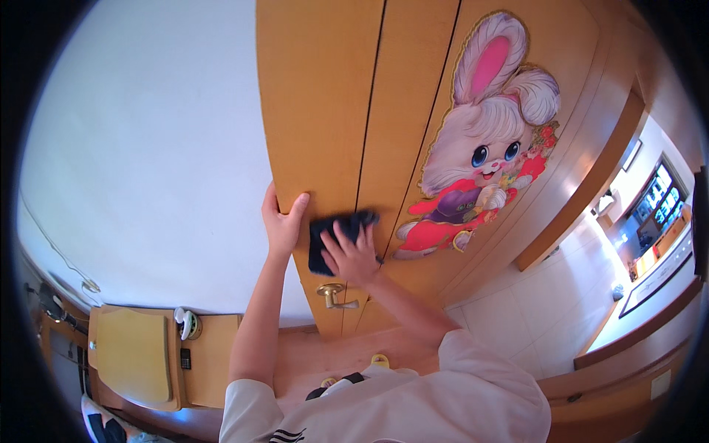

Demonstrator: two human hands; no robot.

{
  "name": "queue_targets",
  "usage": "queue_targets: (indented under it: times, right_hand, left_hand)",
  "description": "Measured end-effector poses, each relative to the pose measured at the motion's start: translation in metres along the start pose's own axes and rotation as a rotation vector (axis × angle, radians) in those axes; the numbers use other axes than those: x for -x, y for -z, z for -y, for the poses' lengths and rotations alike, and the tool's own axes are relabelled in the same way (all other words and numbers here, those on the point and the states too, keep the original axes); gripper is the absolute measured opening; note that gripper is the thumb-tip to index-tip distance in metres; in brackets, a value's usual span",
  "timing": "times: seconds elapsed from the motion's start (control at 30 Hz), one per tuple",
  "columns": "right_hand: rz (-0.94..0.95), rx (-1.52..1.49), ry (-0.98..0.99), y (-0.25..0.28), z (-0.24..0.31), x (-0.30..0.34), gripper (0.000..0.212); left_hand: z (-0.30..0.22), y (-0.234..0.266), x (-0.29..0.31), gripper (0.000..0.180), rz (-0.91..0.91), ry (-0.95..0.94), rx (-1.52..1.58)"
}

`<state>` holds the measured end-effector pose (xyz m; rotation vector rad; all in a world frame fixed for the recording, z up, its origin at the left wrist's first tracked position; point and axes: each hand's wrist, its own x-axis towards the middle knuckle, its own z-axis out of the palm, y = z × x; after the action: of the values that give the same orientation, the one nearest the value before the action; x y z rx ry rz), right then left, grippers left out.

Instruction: The person wipes a wooden door with a cartoon rabbit sticker and a light switch using a dark cloth. They then wipe the adjacent wall and a wooden wardrobe door, moving around the room to clean different sections.

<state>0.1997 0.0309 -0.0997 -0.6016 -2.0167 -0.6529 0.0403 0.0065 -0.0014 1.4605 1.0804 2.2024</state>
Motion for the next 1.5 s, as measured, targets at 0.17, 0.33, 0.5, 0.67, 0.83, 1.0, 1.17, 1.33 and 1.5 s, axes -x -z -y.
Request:
queue_targets:
  times: [0.17, 0.33, 0.5, 0.67, 0.83, 1.0, 1.17, 1.33, 1.5]
  right_hand:
    - [-0.300, 0.072, 0.093, 0.093, -0.041, -0.223, 0.052]
    - [-0.570, 0.285, 0.105, 0.182, -0.076, -0.392, 0.061]
    - [-0.678, 0.282, -0.009, 0.229, -0.122, -0.484, 0.062]
    - [-0.459, 0.220, -0.107, 0.123, -0.057, -0.285, 0.072]
    - [-0.003, 0.192, -0.230, 0.026, -0.002, -0.010, 0.064]
    - [0.000, 0.138, -0.159, 0.028, -0.004, -0.035, 0.063]
    - [-0.408, 0.166, 0.023, 0.100, -0.023, -0.276, 0.071]
    - [-0.549, 0.345, 0.074, 0.163, -0.035, -0.406, 0.075]
    - [-0.238, 0.299, -0.076, 0.132, 0.026, -0.333, 0.073]
  left_hand:
    - [0.001, 0.015, 0.000, 0.023, 0.004, 0.103, 0.102]
    - [0.003, 0.000, -0.001, 0.038, -0.036, -0.043, -0.004]
    - [-0.003, -0.008, 0.003, 0.043, 0.003, -0.015, 0.034]
    - [0.017, 0.023, -0.004, 0.060, -0.016, -0.004, 0.141]
    - [0.010, -0.005, -0.004, 0.070, 0.031, 0.055, 0.253]
    - [0.011, 0.000, -0.001, 0.072, 0.010, 0.053, 0.231]
    - [0.018, 0.013, -0.006, 0.075, -0.010, 0.060, 0.197]
    - [0.014, -0.006, 0.001, 0.081, 0.072, 0.134, 0.247]
    - [0.022, 0.044, -0.004, 0.093, 0.046, 0.480, 0.466]
